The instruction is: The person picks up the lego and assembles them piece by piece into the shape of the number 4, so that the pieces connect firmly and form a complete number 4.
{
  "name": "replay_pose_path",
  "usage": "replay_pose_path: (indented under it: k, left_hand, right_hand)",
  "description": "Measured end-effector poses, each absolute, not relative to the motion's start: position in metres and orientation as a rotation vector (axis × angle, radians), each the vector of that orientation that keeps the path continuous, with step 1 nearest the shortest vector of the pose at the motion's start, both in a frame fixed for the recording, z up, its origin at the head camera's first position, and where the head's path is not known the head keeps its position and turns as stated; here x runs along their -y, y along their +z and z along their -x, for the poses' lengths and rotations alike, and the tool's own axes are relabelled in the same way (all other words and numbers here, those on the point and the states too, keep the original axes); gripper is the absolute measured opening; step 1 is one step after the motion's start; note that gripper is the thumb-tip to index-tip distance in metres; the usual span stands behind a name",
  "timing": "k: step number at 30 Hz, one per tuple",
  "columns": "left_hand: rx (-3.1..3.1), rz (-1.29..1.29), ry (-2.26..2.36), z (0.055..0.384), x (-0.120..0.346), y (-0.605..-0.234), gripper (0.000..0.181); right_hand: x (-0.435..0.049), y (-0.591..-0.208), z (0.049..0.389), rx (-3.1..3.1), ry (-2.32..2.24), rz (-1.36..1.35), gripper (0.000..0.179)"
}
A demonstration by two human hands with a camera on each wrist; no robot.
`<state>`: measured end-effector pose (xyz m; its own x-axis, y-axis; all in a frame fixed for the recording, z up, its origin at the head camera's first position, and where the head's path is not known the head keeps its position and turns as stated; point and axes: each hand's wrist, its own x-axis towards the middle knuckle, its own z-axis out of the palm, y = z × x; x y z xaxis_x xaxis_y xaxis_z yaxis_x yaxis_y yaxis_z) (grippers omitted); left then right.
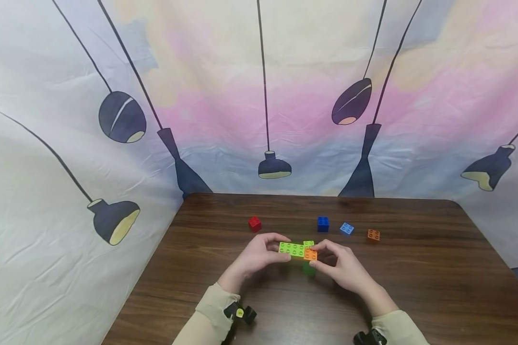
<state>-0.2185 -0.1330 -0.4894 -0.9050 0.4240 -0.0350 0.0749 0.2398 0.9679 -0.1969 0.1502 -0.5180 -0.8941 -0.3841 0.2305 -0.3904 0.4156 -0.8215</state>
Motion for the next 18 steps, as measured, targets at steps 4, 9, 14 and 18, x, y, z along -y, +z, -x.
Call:
replay_pose_path:
  k: [4, 9, 14, 18]
  left_hand:
    - [-2.479, -0.634, 1.561, 0.2145, 0.1298, -0.4837, 0.045]
    - [-2.596, -0.790, 1.475, 0.2121, 0.1262, -0.4807, 0.033]
    - [-2.604, -0.806, 1.446, 0.2137, 0.1295, -0.4809, 0.034]
    - [-2.601, -0.819, 1.442, 0.2158, 0.1322, -0.4818, 0.034]
  right_hand:
    - [-0.1504, -0.5184, 0.1968, 2.633, 1.537, -0.724, 0.027]
    - [-0.1508, -0.5189, 0.1967, 2.624, 1.554, -0.727, 0.028]
    - [-0.1503, -0.5188, 0.1965, 2.622, 1.567, -0.736, 0.028]
    - [-0.1502, -0.5185, 0.1965, 2.618, 1.569, -0.740, 0.028]
